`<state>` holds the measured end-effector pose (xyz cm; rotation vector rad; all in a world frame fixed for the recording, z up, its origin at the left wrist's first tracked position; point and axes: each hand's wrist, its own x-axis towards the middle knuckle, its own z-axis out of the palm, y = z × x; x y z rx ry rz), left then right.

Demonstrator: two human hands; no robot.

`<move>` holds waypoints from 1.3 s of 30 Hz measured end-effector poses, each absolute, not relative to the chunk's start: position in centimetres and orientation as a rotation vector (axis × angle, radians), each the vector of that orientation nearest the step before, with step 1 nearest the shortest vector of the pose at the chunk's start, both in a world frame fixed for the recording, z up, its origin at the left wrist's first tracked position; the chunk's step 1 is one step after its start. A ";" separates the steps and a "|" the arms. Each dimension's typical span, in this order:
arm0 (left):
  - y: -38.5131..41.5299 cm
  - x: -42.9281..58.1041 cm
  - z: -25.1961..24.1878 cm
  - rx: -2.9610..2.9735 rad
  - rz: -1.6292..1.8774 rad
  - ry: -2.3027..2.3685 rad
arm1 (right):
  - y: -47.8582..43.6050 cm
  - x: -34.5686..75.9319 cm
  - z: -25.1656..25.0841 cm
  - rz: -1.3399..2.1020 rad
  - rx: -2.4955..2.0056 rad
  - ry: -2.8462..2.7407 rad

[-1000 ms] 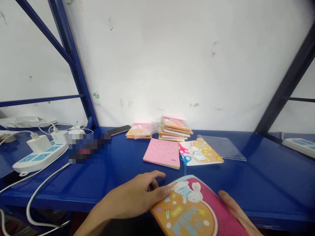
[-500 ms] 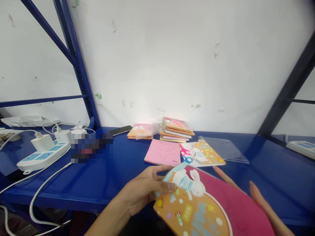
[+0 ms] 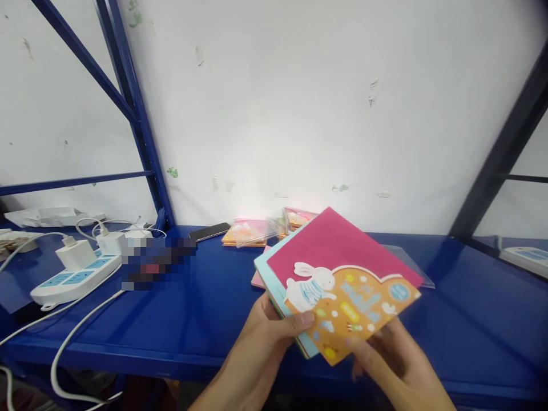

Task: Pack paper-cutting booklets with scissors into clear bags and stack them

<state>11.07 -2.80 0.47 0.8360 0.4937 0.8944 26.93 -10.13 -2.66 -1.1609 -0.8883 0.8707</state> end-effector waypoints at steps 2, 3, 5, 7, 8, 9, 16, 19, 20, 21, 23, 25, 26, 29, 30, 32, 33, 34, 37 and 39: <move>-2.9 11.3 0.5 0.858 0.941 0.503 | -9.0 27.0 -1.5 0.830 -1.175 -0.850; -2.8 11.3 0.5 0.869 0.968 0.512 | -8.6 27.2 -1.1 0.825 -1.169 -0.844; -2.4 11.1 0.5 0.907 1.023 0.532 | -7.9 28.0 -0.6 0.808 -1.166 -0.855; -1.7 10.6 0.4 0.978 1.053 0.557 | -7.4 28.9 -0.5 0.772 -1.189 -0.890; -1.4 10.4 0.4 1.021 1.056 0.571 | -7.3 29.3 -0.6 0.744 -1.204 -0.912; -1.0 10.1 0.2 1.066 1.053 0.585 | -7.1 29.7 -0.7 0.707 -1.223 -0.938; 1.1 9.0 -0.5 1.419 0.993 0.619 | -6.5 31.1 -2.2 0.586 -1.301 -1.186; 0.6 9.3 -0.4 1.409 1.052 0.583 | -6.3 31.4 -2.9 0.634 -1.314 -1.246; 0.3 9.5 -0.4 1.389 1.075 0.583 | -6.3 31.6 -3.0 0.658 -1.328 -1.281; 0.1 9.7 -0.4 1.376 1.097 0.594 | -6.3 31.8 -3.1 0.680 -1.342 -1.319; -0.1 9.9 -0.6 1.377 1.124 0.633 | -6.3 32.1 -3.2 0.713 -1.363 -1.395; 0.1 10.0 -0.9 1.389 1.111 0.653 | -6.3 32.2 -3.3 0.724 -1.371 -1.451; 0.2 9.9 -1.0 1.390 1.093 0.647 | -6.3 32.3 -3.3 0.726 -1.372 -1.468; 0.6 9.8 -1.2 1.382 1.042 0.598 | -6.2 32.4 -3.7 0.740 -1.360 -1.504; 0.6 9.8 -1.3 1.380 1.033 0.589 | -6.1 32.4 -3.9 0.738 -1.357 -1.513; 0.6 9.8 -1.4 1.380 1.027 0.606 | -6.0 32.4 -4.2 0.705 -1.363 -1.531; 0.5 9.8 -1.5 1.379 1.029 0.626 | -6.0 32.3 -4.3 0.658 -1.364 -1.523; 0.5 9.8 -1.5 1.379 1.032 0.648 | -6.0 32.3 -4.3 0.590 -1.358 -1.499; 0.4 9.8 -1.7 1.379 1.044 0.701 | -6.3 32.1 -3.4 0.285 -1.286 -1.394; 0.3 9.8 -1.7 1.381 1.048 0.713 | -6.4 32.1 -2.3 0.069 -1.220 -1.408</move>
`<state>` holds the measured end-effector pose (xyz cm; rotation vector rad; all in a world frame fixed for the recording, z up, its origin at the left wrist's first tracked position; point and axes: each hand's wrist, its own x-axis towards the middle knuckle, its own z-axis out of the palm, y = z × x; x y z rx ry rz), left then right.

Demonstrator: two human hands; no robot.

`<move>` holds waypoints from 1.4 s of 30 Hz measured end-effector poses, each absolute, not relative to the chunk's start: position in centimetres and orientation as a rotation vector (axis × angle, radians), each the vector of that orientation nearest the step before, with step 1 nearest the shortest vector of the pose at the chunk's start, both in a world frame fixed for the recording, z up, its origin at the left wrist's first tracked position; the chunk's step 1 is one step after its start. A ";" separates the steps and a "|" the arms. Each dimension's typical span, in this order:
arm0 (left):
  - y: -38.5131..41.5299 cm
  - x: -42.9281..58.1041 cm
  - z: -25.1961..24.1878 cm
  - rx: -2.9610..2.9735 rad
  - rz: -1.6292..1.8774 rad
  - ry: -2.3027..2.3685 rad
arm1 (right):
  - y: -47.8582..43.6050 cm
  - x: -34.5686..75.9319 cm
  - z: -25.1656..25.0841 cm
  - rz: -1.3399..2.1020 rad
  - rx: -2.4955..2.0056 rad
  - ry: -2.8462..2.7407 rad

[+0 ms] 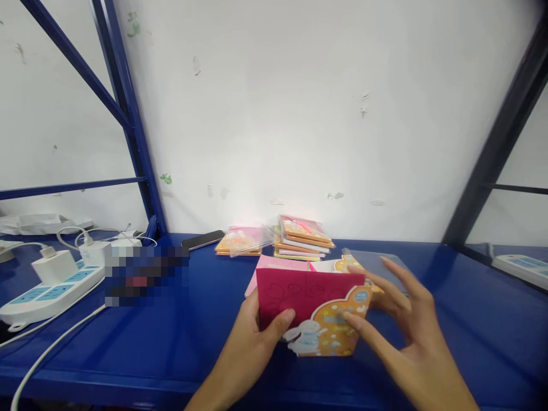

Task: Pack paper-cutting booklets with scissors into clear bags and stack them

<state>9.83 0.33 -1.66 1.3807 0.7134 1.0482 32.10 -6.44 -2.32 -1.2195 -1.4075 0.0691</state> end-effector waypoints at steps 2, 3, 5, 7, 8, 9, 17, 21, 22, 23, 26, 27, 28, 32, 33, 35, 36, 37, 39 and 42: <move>0.1 9.8 -1.4 1.372 1.040 0.693 | -6.4 32.3 -1.3 -0.103 -1.201 -1.495; 0.0 9.9 -1.3 1.359 1.035 0.671 | -6.4 32.4 -0.9 -0.158 -1.212 -1.547; -0.4 10.0 -0.9 1.322 1.039 0.616 | -6.1 32.6 -0.6 -0.199 -1.263 -1.616; -0.6 10.1 -0.6 1.292 1.040 0.562 | -5.9 32.5 -0.9 -0.162 -1.301 -1.601; -0.7 10.3 -0.5 1.282 1.031 0.542 | -5.9 32.3 -1.1 -0.112 -1.304 -1.561; -0.7 10.4 -0.5 1.276 1.017 0.532 | -5.9 31.9 -1.4 -0.039 -1.297 -1.501; 0.3 10.5 -1.1 1.378 1.037 0.675 | -6.0 28.1 -1.5 0.677 -1.123 -1.099; 0.1 10.6 -1.0 1.413 0.982 0.700 | -5.6 28.8 -2.5 0.856 -1.136 -1.164; 0.0 10.7 -0.9 1.419 0.987 0.716 | -5.5 29.1 -2.9 0.865 -1.151 -1.177; -0.1 10.8 -0.9 1.428 1.003 0.730 | -5.4 29.4 -3.2 0.853 -1.166 -1.185; -0.1 10.7 -0.3 1.473 1.092 0.763 | -5.1 30.7 -3.0 0.734 -1.185 -1.241; 0.0 10.5 0.1 1.490 1.130 0.787 | -5.0 31.4 -2.4 0.666 -1.190 -1.275; 0.1 10.1 0.6 1.503 1.175 0.827 | -5.0 32.3 -1.4 0.594 -1.192 -1.327; 1.0 7.9 3.2 1.465 1.407 1.050 | -3.6 37.7 4.1 -0.014 -1.495 -1.484; 1.3 7.2 3.7 1.444 1.476 1.052 | -2.8 39.5 5.2 -0.152 -1.580 -1.495; 1.9 5.9 4.4 1.364 1.536 1.038 | -0.3 43.5 6.5 -0.226 -1.745 -1.507; 2.2 5.4 4.6 1.315 1.534 1.019 | 1.2 45.6 6.5 -0.218 -1.831 -1.524; 2.5 4.8 4.7 1.262 1.520 1.009 | 2.7 47.6 6.1 -0.195 -1.939 -1.540; 2.8 4.0 4.8 1.168 1.485 1.013 | 5.4 51.0 4.4 -0.154 -2.104 -1.544; 3.0 3.4 5.0 1.103 1.476 1.040 | 7.7 53.8 1.0 -0.021 -2.128 -1.633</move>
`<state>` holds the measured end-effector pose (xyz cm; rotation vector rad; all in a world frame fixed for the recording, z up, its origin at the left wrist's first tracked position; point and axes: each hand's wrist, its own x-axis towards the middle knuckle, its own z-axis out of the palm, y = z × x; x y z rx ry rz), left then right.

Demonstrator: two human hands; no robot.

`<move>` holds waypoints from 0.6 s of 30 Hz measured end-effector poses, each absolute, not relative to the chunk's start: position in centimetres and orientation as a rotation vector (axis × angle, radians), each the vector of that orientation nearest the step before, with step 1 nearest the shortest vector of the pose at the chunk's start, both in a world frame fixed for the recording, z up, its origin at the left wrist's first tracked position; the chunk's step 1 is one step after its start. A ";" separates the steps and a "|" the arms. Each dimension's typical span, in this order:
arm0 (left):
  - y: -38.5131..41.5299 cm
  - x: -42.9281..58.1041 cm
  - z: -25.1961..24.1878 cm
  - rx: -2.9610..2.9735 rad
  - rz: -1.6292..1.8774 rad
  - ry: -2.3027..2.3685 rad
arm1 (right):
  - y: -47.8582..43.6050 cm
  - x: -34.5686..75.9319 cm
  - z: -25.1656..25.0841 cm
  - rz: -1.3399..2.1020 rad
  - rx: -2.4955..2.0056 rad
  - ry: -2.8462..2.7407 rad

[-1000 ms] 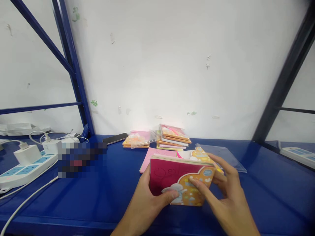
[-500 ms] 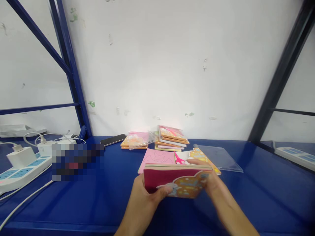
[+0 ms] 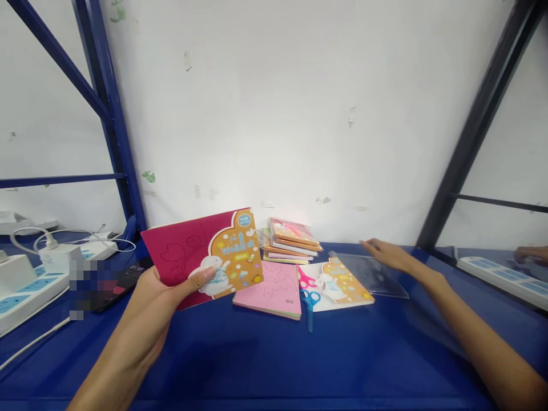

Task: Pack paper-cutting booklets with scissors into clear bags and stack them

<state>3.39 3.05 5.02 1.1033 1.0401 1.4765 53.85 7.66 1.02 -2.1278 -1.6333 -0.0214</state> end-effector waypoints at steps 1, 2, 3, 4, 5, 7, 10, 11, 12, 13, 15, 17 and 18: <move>3.1 3.3 5.2 1.099 1.484 1.040 | 7.9 54.3 0.0 0.025 -2.111 -1.675; 3.0 3.2 5.3 1.096 1.491 1.036 | 8.0 54.5 -0.8 0.058 -2.095 -1.707; 3.0 3.2 5.4 1.091 1.490 1.032 | 8.1 54.6 -1.4 0.079 -2.083 -1.725; 3.0 3.2 5.6 1.086 1.482 1.029 | 8.0 54.7 -1.8 0.087 -2.076 -1.729; 3.0 3.2 5.7 1.082 1.466 1.026 | 8.0 54.8 -2.0 0.087 -2.071 -1.720; 2.8 3.2 5.8 1.084 1.430 1.020 | 7.9 55.0 -1.9 0.081 -2.063 -1.687; 2.6 3.4 5.8 1.106 1.427 1.009 | 7.3 55.7 -0.4 0.026 -2.039 -1.596; 2.6 3.4 5.8 1.110 1.434 1.006 | 6.7 55.9 0.4 -0.020 -2.039 -1.541; 2.5 3.4 5.9 1.111 1.438 1.003 | 6.0 56.0 1.4 -0.073 -2.043 -1.481; 2.5 3.5 5.9 1.109 1.439 1.001 | 5.1 56.0 2.4 -0.138 -2.043 -1.411; 2.4 3.5 5.9 1.095 1.431 1.001 | 2.9 55.5 4.3 -0.257 -2.015 -1.285; 2.3 3.6 6.0 1.072 1.417 1.008 | 0.4 54.0 5.8 -0.426 -1.865 -1.070; 2.2 3.6 6.0 1.061 1.410 1.010 | -0.7 52.9 6.4 -0.507 -1.794 -0.935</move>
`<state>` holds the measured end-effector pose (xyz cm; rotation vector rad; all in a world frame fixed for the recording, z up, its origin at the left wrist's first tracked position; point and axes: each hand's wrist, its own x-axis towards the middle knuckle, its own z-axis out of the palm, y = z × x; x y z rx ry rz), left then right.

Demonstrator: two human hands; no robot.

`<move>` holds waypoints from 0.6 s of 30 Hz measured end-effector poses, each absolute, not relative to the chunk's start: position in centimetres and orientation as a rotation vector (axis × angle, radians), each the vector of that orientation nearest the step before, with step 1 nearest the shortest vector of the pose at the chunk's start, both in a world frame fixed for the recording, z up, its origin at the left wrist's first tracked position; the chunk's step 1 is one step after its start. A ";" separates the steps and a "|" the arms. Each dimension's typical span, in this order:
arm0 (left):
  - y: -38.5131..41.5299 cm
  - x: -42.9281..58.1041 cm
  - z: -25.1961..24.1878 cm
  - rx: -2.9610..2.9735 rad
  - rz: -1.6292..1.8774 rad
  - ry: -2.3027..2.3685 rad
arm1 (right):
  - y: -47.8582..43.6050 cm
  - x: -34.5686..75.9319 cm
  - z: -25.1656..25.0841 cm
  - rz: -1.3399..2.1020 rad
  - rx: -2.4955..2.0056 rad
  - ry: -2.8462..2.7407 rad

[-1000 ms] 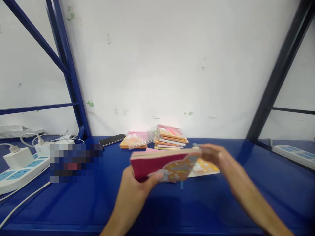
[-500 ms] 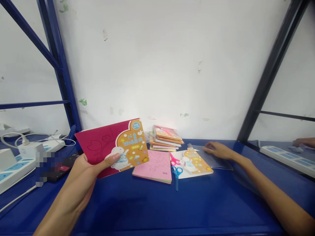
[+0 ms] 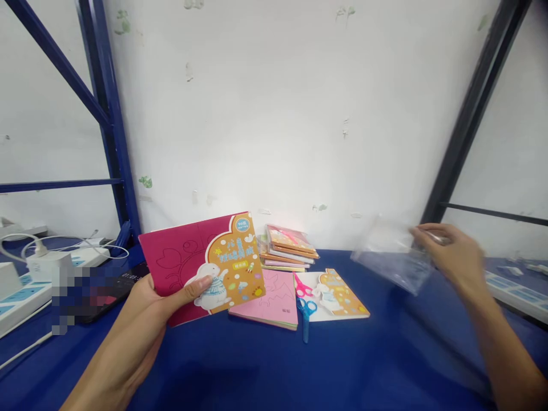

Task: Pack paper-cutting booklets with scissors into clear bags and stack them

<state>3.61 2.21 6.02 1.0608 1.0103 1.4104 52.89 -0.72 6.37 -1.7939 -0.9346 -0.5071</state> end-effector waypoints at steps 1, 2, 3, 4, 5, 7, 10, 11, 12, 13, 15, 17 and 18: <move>2.1 3.7 6.1 1.051 1.403 1.011 | -1.8 51.6 6.7 -0.554 -1.747 -0.861; 1.8 3.8 6.2 1.044 1.391 1.011 | -2.7 50.1 6.9 -0.596 -1.689 -0.795; 1.6 4.0 6.3 1.038 1.375 1.011 | -3.4 48.5 7.1 -0.609 -1.657 -0.793; 1.3 4.2 6.4 1.032 1.356 1.012 | -4.0 46.9 7.1 -0.623 -1.633 -0.827; 1.0 4.4 6.5 1.029 1.336 1.013 | -4.4 45.2 7.1 -0.647 -1.607 -0.818; 0.4 4.9 6.6 1.045 1.301 1.013 | -4.8 41.8 7.1 -0.624 -1.537 -0.880; 0.0 5.3 6.0 1.163 1.265 1.007 | -4.8 37.3 7.1 -0.529 -1.468 -1.002; -0.1 5.3 5.6 1.219 1.247 1.012 | -4.8 36.0 7.1 -0.494 -1.455 -1.039; -0.1 5.4 5.2 1.277 1.235 1.025 | -4.7 34.9 7.0 -0.454 -1.445 -1.083; -0.1 5.5 4.8 1.338 1.239 1.045 | -4.7 33.9 6.9 -0.410 -1.425 -1.124; -0.2 5.7 4.2 1.478 1.293 1.087 | -4.9 32.5 6.8 -0.268 -1.375 -1.194; -0.5 6.0 4.1 1.608 1.381 1.126 | -5.2 31.6 6.8 -0.116 -1.321 -1.222; -0.7 6.2 4.2 1.650 1.419 1.159 | -5.5 31.4 6.9 -0.061 -1.306 -1.222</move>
